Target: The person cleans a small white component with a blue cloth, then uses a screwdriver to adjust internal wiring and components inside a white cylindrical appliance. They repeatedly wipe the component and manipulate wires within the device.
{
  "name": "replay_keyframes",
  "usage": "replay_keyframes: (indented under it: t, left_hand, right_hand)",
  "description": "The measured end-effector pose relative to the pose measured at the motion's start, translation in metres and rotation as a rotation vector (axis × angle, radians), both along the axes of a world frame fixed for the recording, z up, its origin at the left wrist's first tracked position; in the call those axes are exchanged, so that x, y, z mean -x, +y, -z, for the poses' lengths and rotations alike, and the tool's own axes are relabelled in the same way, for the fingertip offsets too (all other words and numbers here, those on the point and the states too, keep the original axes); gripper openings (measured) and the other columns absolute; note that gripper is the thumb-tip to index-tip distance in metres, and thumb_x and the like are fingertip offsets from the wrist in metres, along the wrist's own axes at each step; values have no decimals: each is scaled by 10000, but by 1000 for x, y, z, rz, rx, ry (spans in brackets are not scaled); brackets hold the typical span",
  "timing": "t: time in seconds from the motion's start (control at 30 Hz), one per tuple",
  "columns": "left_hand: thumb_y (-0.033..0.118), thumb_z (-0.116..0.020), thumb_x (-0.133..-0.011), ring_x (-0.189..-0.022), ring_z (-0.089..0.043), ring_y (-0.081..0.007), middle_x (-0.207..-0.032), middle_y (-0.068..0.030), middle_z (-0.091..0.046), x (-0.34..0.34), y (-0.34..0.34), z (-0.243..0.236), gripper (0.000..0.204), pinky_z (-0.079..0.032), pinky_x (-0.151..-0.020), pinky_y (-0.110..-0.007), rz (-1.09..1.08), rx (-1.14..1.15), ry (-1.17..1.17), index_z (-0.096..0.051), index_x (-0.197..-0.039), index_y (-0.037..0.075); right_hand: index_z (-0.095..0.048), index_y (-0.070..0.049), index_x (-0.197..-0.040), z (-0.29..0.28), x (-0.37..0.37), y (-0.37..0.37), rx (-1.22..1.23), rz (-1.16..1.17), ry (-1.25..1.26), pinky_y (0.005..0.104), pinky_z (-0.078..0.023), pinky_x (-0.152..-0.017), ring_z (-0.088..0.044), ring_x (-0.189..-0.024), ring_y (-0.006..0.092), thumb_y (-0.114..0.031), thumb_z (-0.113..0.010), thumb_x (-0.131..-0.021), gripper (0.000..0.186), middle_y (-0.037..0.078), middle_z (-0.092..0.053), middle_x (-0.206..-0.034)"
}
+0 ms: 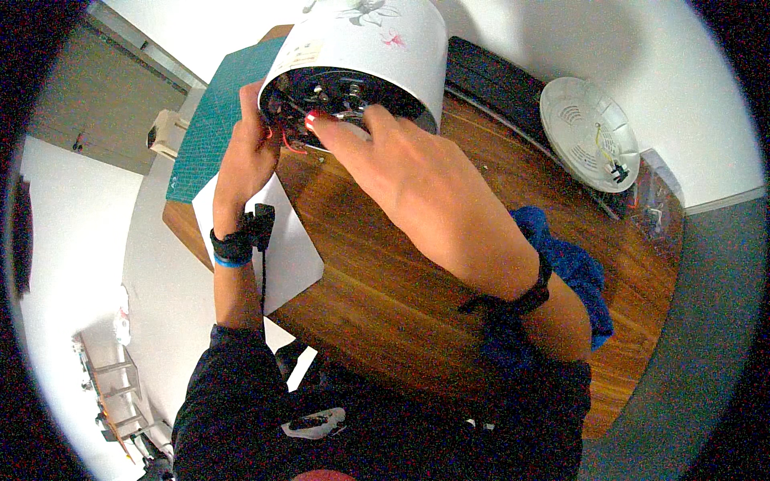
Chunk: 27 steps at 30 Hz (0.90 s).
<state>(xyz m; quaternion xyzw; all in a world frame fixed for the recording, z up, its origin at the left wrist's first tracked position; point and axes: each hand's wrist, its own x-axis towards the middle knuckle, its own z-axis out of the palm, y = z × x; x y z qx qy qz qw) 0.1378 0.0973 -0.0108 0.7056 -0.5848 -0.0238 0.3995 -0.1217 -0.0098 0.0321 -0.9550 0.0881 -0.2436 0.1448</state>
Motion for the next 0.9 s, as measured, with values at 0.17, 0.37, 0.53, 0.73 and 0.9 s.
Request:
replay_keyframes:
  t: [0.17, 0.37, 0.53, 0.73, 0.9]
  left_hand:
    - [-124, -598, -929, -1067, -728, -467, -1129, -306, -711, 0, 0, 0, 702, -564, -879, -486, -14, -14, -8, -316, -1550, 43]
    - [-125, -591, -932, -1075, -724, -473, -1130, -305, -709, -3, -1, 4, 698, -565, -899, -490, 10, 44, -53, -314, -1551, 41]
    - [-127, -585, -935, -1082, -721, -476, -1144, -314, -704, -4, -1, 6, 686, -564, -903, -488, 20, 42, -25, -314, -1543, 37]
    - [-132, -573, -932, -1095, -717, -482, -1154, -319, -703, 3, -2, 2, 662, -561, -910, -493, 3, 41, 3, -320, -1521, 34]
    - [-133, -573, -928, -1117, -717, -472, -1161, -323, -701, 12, -2, 2, 646, -562, -916, -480, -18, 24, 82, -339, -1503, 50]
  right_hand:
    - [-633, -195, -1416, 7, -1, 1, -57, -48, 3, 468, -575, -761, -686, -920, 404, -139, -725, -955, 473, 195, -530, -1127]
    - [-627, -189, -1423, 4, -5, 5, 20, -9, 53, 465, -578, -764, -687, -910, 399, -128, -730, -949, 489, 186, -518, -1118]
    - [-594, -178, -1465, 7, -10, 0, 99, 6, -145, 458, -582, -775, -681, -899, 382, -11, -667, -919, 575, 169, -521, -1117]
    - [-595, -59, -1412, -1, 1, -1, 195, 37, 39, 449, -614, -728, -712, -833, 368, -86, -637, -939, 475, 210, -574, -1094]
    - [-617, -141, -1411, 2, 2, 1, 67, -30, -10, 457, -584, -726, -693, -884, 378, -79, -633, -967, 449, 199, -554, -1068]
